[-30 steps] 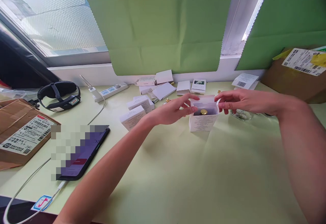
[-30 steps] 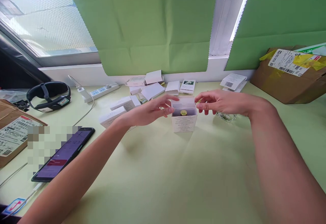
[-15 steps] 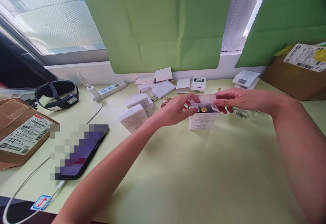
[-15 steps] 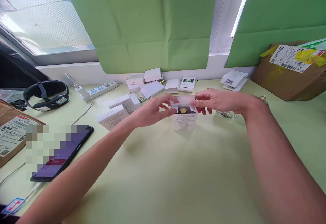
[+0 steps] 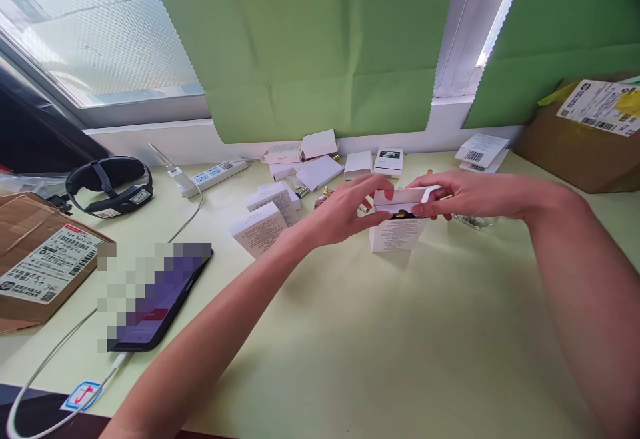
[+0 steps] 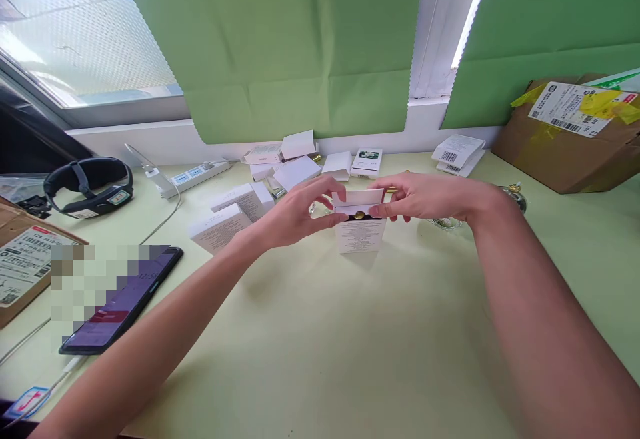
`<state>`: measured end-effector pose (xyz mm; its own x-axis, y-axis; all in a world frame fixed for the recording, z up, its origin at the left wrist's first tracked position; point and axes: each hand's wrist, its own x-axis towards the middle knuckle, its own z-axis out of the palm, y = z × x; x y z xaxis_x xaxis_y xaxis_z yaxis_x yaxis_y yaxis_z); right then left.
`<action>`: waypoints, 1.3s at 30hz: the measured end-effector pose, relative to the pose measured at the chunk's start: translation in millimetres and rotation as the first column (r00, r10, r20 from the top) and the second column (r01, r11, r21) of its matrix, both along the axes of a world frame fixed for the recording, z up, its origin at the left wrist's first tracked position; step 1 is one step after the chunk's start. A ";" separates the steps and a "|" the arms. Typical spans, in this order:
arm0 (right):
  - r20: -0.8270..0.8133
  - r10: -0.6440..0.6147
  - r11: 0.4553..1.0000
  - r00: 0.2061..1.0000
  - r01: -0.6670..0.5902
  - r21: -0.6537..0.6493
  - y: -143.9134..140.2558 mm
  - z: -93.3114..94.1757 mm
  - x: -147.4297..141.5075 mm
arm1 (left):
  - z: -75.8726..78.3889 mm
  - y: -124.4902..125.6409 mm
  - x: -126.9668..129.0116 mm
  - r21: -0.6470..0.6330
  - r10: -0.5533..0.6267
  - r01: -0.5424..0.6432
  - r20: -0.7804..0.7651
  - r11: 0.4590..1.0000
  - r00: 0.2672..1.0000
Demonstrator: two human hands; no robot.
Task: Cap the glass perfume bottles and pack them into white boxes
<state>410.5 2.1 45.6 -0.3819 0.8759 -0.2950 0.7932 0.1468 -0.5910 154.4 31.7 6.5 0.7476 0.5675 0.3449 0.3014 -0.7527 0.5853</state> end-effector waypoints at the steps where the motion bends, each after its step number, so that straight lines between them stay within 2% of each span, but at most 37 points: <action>1: 0.000 -0.012 1.000 1.000 0.012 -0.008 1.5 -1.0 0.9 | -1.0 0.2 0.3 -0.043 0.004 -0.002 0.034 0.999 0.999; 4: -0.027 -0.012 0.998 1.000 0.010 -0.067 5.6 -5.5 1.4 | -3.7 0.9 1.2 -0.179 0.048 -0.030 0.098 0.983 0.994; 7: -0.089 0.015 0.994 0.996 -0.024 -0.105 6.3 -7.2 -0.6 | -6.8 1.8 2.8 -0.231 0.110 -0.096 0.050 0.968 0.993; 10: -0.093 0.028 0.996 0.995 -0.036 -0.080 2.8 -2.9 -2.0 | -9.5 2.6 4.5 -0.260 0.157 -0.157 -0.022 0.953 0.987; 13: -0.077 -0.022 0.999 0.997 0.020 -0.028 -0.9 1.9 -1.4 | -11.0 3.5 5.9 -0.280 0.116 -0.105 0.024 0.954 0.993; 18: -0.087 0.016 1.000 0.996 -0.016 0.002 -1.8 2.6 -2.1 | -9.4 4.1 6.1 -0.242 0.057 -0.039 0.069 0.970 0.996; 25: -0.019 0.053 0.998 0.998 -0.052 0.038 -9.6 11.6 -12.9 | 4.0 4.1 -2.7 -0.208 -0.041 0.031 -0.044 0.978 0.998; 30: -0.003 0.075 0.997 0.997 -0.075 0.028 -12.2 15.2 -16.4 | 7.5 2.2 -3.1 -0.248 -0.032 0.022 -0.038 0.968 0.999; 35: -0.005 0.094 0.994 0.996 -0.093 0.048 -12.5 14.1 -14.2 | 5.2 1.2 -1.5 -0.179 -0.030 0.017 -0.072 0.984 0.997; 39: 0.011 0.108 0.994 0.994 -0.108 0.018 -2.4 5.4 -7.4 | 5.2 1.9 -1.6 -0.160 -0.039 0.027 -0.075 0.987 0.996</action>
